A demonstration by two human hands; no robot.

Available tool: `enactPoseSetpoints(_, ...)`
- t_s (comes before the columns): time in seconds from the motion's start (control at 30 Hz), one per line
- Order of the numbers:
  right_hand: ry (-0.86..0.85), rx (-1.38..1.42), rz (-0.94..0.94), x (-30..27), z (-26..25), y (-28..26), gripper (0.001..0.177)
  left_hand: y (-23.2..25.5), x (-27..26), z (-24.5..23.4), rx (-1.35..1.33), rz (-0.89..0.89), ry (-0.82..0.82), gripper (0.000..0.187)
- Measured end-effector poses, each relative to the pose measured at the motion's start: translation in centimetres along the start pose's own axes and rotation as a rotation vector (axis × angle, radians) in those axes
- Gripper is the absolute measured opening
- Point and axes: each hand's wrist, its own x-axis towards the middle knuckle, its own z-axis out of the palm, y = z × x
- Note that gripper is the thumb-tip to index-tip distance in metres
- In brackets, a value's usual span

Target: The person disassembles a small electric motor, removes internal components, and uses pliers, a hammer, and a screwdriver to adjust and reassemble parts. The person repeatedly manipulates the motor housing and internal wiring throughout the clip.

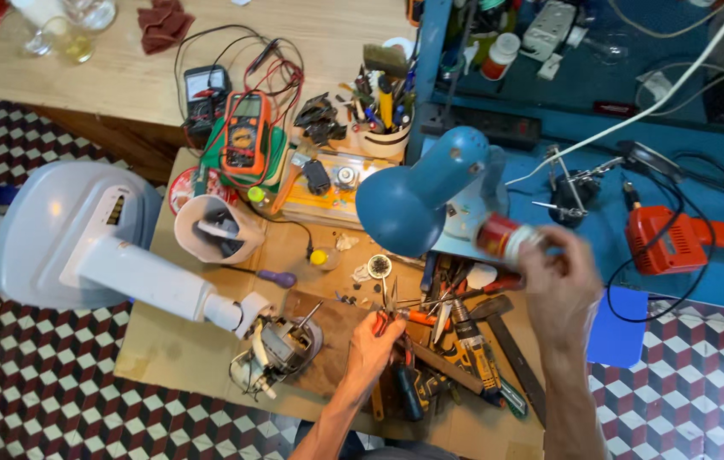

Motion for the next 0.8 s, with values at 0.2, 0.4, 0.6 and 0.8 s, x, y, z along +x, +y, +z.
enactPoseSetpoints(0.2,-0.371,-0.108,0.139,-10.4,3.5,2.5,0.031,-4.2,6.4,-1.7,0.145,-0.067,0.087,0.025)
enactPoseSetpoints(0.4,-0.432,-0.220,0.248,-14.0,4.7,2.9,0.038,-8.8,6.3,-3.0,0.664,-0.024,0.138,0.033)
enactPoseSetpoints(0.6,-0.551,-0.225,0.064,-15.3,6.5,0.9,0.047,-4.7,1.2,-4.7,0.799,0.401,0.110,0.081)
enactPoseSetpoints(0.8,-0.795,-0.113,-0.180,-14.4,6.4,-2.1,0.054,2.6,-1.9,-7.3,0.526,0.826,-0.469,0.088)
